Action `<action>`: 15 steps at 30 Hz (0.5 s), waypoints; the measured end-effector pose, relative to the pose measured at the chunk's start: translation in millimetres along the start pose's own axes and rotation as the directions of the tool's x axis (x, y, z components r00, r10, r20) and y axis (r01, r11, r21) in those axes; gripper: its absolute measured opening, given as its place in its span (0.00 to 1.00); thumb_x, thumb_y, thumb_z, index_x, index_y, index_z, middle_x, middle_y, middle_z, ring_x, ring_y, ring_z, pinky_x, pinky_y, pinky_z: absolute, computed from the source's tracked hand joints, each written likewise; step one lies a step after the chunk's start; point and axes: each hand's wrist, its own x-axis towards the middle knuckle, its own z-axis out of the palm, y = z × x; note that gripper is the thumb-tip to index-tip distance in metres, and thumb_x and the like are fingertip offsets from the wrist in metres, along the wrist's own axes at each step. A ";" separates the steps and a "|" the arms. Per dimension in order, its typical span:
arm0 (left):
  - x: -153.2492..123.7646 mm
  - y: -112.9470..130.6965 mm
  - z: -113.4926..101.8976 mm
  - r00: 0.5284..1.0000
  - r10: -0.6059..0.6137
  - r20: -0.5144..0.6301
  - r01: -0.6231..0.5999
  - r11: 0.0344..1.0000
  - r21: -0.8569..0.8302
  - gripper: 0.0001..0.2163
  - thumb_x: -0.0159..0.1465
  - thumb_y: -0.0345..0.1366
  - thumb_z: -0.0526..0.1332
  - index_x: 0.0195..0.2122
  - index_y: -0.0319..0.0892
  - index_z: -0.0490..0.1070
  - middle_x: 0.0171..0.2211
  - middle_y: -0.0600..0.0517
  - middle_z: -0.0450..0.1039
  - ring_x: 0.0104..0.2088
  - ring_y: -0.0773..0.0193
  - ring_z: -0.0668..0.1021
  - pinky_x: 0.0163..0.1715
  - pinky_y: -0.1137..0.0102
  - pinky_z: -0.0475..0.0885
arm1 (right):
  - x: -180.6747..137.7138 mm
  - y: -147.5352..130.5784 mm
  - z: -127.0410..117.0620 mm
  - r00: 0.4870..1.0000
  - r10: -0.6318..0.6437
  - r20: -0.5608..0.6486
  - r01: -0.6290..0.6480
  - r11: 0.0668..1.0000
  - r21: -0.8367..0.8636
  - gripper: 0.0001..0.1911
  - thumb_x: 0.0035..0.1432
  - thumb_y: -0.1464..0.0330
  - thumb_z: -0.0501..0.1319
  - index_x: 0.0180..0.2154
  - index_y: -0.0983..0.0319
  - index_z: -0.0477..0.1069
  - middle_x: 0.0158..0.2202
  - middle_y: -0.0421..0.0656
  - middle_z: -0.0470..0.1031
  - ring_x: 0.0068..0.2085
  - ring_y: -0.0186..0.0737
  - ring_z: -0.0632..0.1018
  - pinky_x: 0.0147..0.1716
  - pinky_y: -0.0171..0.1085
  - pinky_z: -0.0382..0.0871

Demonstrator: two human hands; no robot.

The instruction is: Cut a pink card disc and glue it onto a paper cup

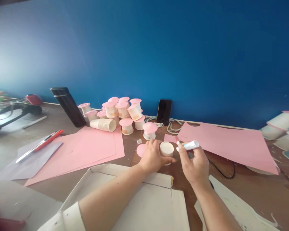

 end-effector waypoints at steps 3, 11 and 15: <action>-0.2 0.0 -5.9 0.998 0.014 0.057 -0.009 0.996 -0.091 0.38 0.48 0.50 0.74 0.57 0.41 0.65 0.57 0.40 0.68 0.60 0.42 0.66 0.60 0.53 0.64 | -3.3 -2.5 -1.6 1.000 -0.021 0.021 0.020 0.998 0.061 0.16 0.60 0.52 0.61 0.35 0.57 0.74 0.33 0.45 0.80 0.37 0.48 0.80 0.40 0.44 0.71; 0.8 -6.0 -5.1 0.993 0.094 0.069 -0.085 0.989 -0.122 0.25 0.52 0.43 0.70 0.52 0.45 0.72 0.50 0.46 0.74 0.54 0.46 0.71 0.55 0.55 0.68 | -8.0 -5.6 2.5 0.989 -0.132 0.072 0.131 0.991 0.027 0.14 0.59 0.53 0.61 0.36 0.57 0.74 0.37 0.46 0.80 0.40 0.50 0.80 0.43 0.45 0.71; 1.3 -4.1 -0.6 0.996 0.061 0.065 -0.058 0.997 -0.042 0.30 0.49 0.51 0.72 0.51 0.43 0.73 0.50 0.42 0.73 0.54 0.44 0.70 0.55 0.54 0.68 | -3.8 -6.8 1.3 0.999 0.008 0.049 -0.005 0.998 -0.064 0.19 0.55 0.48 0.62 0.32 0.56 0.74 0.30 0.45 0.79 0.31 0.48 0.77 0.33 0.43 0.69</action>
